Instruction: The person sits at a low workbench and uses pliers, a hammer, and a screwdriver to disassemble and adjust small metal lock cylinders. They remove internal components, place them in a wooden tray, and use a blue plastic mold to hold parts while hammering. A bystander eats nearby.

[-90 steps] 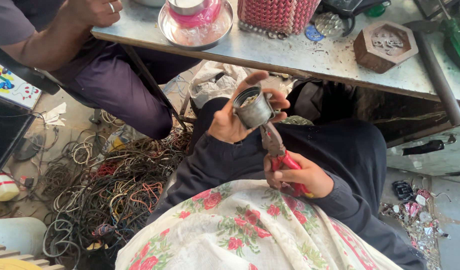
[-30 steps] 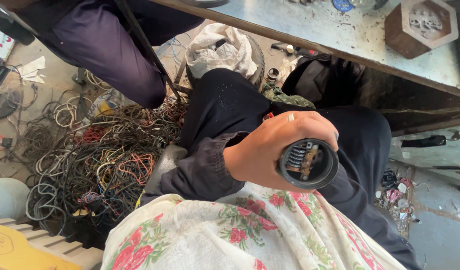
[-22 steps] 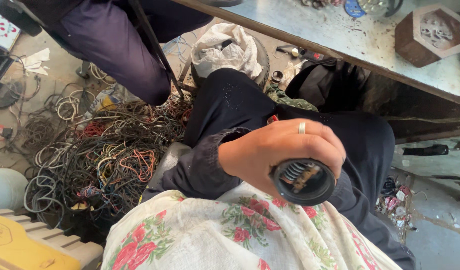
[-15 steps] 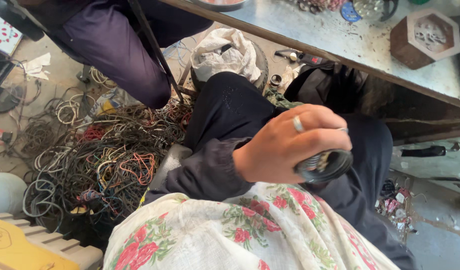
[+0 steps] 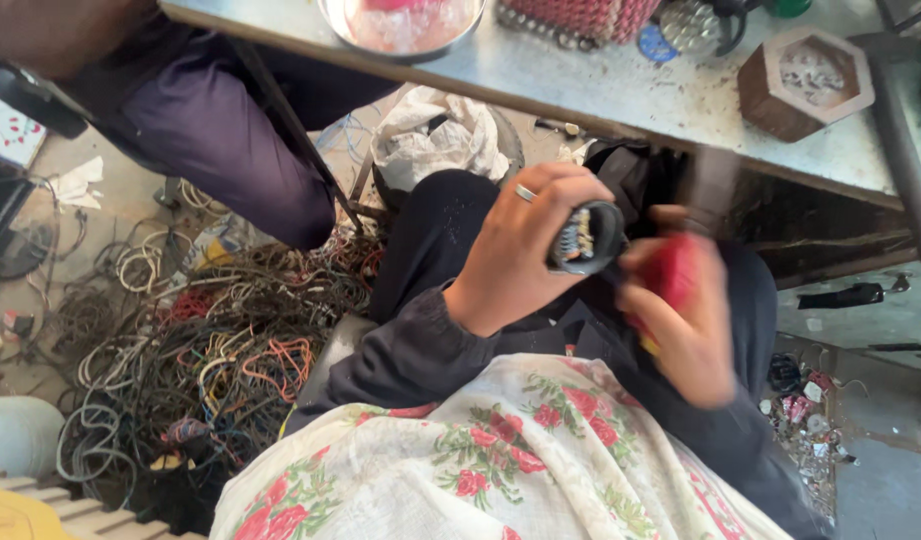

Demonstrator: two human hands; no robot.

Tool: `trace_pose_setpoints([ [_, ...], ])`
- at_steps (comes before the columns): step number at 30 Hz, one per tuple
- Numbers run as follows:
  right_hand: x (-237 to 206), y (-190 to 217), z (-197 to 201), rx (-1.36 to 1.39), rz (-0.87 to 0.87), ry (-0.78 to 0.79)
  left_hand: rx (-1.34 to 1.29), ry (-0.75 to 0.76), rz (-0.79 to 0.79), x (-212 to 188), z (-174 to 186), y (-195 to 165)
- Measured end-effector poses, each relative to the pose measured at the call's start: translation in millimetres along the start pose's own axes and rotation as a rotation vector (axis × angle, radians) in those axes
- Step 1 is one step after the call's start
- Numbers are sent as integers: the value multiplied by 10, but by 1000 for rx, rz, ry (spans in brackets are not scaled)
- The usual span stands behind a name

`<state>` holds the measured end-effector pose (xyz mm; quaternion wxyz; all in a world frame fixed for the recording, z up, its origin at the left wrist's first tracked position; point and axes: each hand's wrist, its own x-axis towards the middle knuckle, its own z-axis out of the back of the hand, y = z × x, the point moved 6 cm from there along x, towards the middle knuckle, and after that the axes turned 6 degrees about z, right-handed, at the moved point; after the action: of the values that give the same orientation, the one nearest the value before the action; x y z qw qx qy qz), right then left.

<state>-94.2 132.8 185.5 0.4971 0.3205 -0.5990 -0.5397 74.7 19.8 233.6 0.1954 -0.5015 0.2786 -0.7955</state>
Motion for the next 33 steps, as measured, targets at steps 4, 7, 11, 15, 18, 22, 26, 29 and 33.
trace_pose_setpoints([
  [4, -28, 662, 96, -490, 268, -58, -39, -13, 88, 103, -67, 219],
  [7, 168, 715, -57, -886, 471, 23, -117, -32, 59, 151, -164, 250],
  [11, 209, 957, 18, -1084, 602, -21, -115, 44, 164, 248, -183, 348],
  [15, 225, 1326, 341, -891, 623, -231, -37, -4, 100, 418, -138, 342],
  [18, 408, 1185, 290, -952, 638, -118, -55, 48, 93, 523, -255, 291],
  [22, 372, 892, 464, -1124, 601, 34, -82, 72, 76, 713, -370, 255],
  [26, 149, 935, 1302, -814, 483, -542, -115, 85, -10, 884, -483, 283],
  [29, 269, 788, 1224, -862, 466, -392, -135, 179, 75, 883, -706, 358],
  [33, 613, 655, 833, -1053, 506, 49, -74, 231, 28, 972, -869, 448],
])
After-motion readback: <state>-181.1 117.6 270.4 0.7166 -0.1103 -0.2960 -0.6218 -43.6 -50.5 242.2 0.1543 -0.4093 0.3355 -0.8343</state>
